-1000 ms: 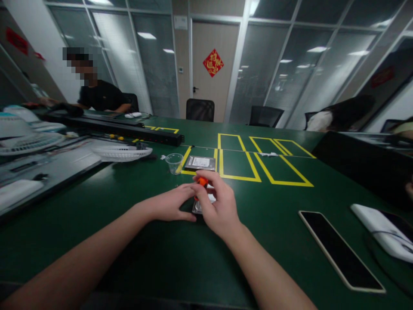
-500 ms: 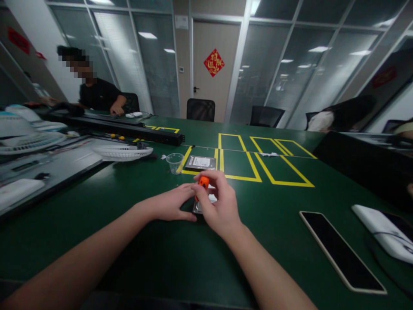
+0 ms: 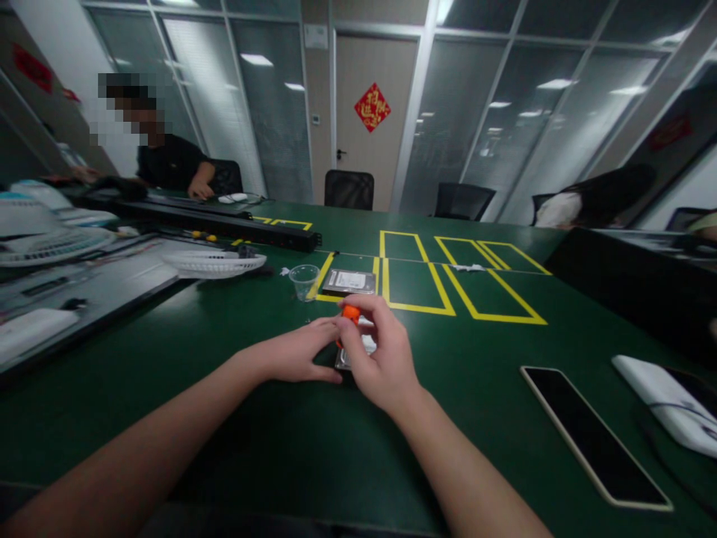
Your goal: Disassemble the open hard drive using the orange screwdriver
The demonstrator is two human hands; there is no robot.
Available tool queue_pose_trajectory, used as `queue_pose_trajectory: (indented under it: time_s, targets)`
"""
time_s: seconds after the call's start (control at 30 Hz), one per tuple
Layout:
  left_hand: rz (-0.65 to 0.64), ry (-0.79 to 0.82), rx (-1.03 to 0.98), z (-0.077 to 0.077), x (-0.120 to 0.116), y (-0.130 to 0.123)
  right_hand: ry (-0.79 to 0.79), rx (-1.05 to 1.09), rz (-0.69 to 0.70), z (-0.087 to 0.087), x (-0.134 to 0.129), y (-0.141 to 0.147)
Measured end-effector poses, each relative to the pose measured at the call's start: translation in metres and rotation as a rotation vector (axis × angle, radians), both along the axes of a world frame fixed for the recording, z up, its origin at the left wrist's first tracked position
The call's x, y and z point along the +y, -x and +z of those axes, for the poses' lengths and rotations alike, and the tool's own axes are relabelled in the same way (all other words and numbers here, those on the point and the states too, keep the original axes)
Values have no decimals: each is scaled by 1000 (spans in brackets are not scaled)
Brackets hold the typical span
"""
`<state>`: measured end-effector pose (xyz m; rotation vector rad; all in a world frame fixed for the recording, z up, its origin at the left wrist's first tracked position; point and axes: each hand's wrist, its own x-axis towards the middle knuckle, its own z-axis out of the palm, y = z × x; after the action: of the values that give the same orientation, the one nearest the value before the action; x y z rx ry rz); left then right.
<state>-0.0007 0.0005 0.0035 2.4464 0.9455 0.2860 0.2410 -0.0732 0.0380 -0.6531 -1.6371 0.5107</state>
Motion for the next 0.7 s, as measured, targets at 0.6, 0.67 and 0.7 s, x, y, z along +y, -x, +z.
queue_pose_trajectory:
  time_s: [0.6, 0.67, 0.7]
  targets:
    - [-12, -9, -5, -2, 2, 2, -46, -46, -32, 1, -2, -3]
    - [-24, -12, -13, -2, 2, 1, -30, -18, -17, 2, -2, 0]
    - [-31, -13, -17, -1, 2, 1, -12, 6, -13, 2, -2, 1]
